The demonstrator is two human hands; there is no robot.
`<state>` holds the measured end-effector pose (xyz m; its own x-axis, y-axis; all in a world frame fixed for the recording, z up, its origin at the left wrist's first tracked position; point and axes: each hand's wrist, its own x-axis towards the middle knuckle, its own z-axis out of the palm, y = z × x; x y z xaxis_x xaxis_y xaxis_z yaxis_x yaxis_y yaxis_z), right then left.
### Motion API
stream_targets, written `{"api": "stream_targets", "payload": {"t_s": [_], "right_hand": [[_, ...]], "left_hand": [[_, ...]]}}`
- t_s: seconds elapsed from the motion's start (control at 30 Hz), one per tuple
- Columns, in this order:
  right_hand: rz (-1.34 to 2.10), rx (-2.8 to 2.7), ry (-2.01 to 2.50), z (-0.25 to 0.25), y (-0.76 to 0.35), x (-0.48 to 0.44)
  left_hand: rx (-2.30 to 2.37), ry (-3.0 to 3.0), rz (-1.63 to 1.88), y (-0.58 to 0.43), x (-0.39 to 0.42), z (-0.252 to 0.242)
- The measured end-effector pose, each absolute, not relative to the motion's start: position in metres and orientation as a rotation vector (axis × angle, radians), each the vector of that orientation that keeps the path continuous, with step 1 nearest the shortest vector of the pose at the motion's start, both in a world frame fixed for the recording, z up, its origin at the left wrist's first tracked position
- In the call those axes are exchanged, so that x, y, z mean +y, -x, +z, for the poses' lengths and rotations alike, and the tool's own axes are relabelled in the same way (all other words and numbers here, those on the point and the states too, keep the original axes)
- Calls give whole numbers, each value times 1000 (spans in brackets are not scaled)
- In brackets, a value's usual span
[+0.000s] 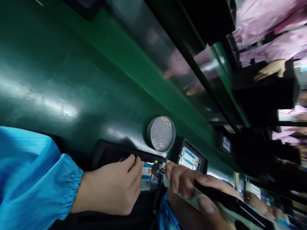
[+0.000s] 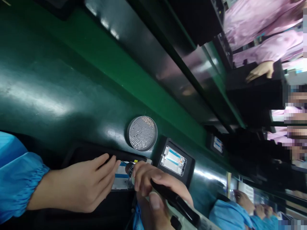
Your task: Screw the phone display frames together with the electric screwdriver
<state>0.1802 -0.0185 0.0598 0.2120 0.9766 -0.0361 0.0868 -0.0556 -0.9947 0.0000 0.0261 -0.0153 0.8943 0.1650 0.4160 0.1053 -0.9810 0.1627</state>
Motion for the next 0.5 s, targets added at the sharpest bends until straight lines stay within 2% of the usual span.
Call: {"api": "stream_targets", "payload": {"t_s": [0.5], "right_hand": [[1092, -1112, 1461, 62, -181, -17]], "left_hand": [[215, -2907, 655, 0, 26, -15]]}}
